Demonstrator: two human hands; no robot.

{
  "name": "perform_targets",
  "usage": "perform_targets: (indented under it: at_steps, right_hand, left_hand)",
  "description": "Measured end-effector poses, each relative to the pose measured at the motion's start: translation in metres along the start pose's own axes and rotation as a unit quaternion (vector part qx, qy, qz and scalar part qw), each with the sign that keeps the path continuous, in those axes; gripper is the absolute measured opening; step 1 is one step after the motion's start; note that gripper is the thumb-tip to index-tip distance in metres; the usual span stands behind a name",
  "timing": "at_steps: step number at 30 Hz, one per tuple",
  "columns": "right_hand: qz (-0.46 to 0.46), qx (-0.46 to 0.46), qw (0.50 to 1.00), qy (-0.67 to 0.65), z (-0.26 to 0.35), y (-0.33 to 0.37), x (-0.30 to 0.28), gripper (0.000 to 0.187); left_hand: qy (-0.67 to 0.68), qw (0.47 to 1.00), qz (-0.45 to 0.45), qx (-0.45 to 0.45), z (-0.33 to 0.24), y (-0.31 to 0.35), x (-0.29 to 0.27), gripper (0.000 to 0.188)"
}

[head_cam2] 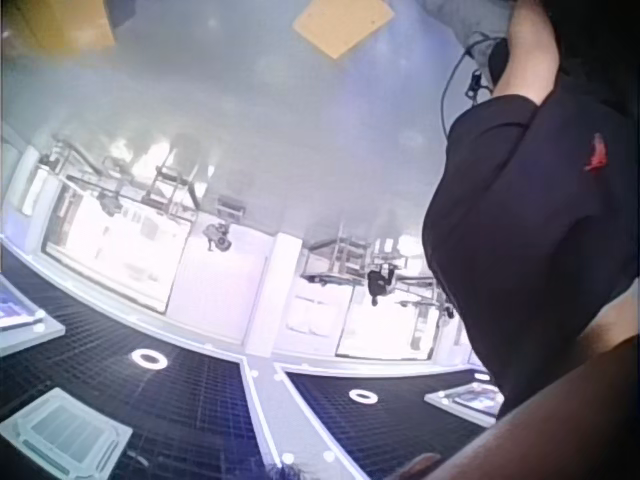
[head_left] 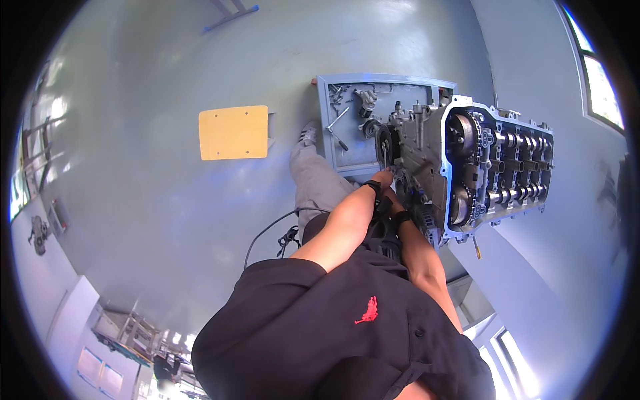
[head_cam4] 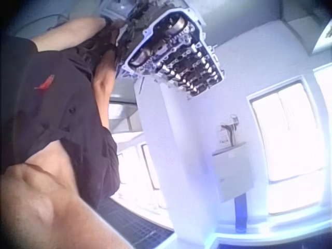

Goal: The person assembles an engine on a stand, using a wrench and socket to tighten bolts on the crankshaft pulley and cylinder head. They retrieve tools from a green toolbox, adjust components by hand, and repeatedly tighten fasteners on different sides of the engine.

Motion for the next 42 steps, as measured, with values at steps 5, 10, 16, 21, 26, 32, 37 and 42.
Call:
perform_targets:
  at_steps: [5,10,16,21,26,32,37,42]
  right_hand:
    - [0.444,-0.442,0.779,0.025,0.033,0.056,0.058,0.021]
    - [0.684,-0.690,0.232,0.051,-0.026,0.232,0.079,0.022]
    - [0.820,-0.558,0.116,0.048,-0.087,0.338,0.144,0.023]
    - [0.823,-0.553,0.121,0.037,-0.095,0.343,0.160,0.024]
    - [0.812,-0.568,0.133,-0.012,-0.087,0.347,0.159,0.025]
    - [0.815,-0.570,0.108,-0.007,-0.096,0.352,0.165,0.027]
    - [0.823,-0.560,0.093,0.004,-0.109,0.364,0.169,0.028]
    - [0.842,-0.532,0.083,0.028,-0.138,0.378,0.178,0.030]
  left_hand:
    - [0.021,0.999,0.025,0.024,0.015,-0.027,0.005,0.059]
    - [-0.089,0.994,0.016,0.061,0.009,-0.031,0.004,0.062]
    - [-0.043,0.999,0.013,0.008,0.008,-0.015,-0.001,0.061]
    - [-0.018,0.999,0.028,-0.005,0.010,-0.010,-0.001,0.061]
    - [0.011,0.999,0.027,-0.030,0.009,0.001,-0.006,0.063]
    - [-0.013,0.999,0.015,-0.044,0.008,0.011,-0.010,0.061]
    - [-0.030,0.999,-0.018,-0.005,0.008,-0.001,-0.016,0.063]
    - [-0.051,0.999,-0.006,0.012,0.000,-0.016,-0.021,0.061]
Point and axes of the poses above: each hand's wrist, its own y-axis away from the middle knuckle, its own x-axis out of the palm, z = x × y, the point moved 6 cm from there along -y, towards the middle knuckle, and after that the axes turned 12 degrees about z, right-handed, at the moved point
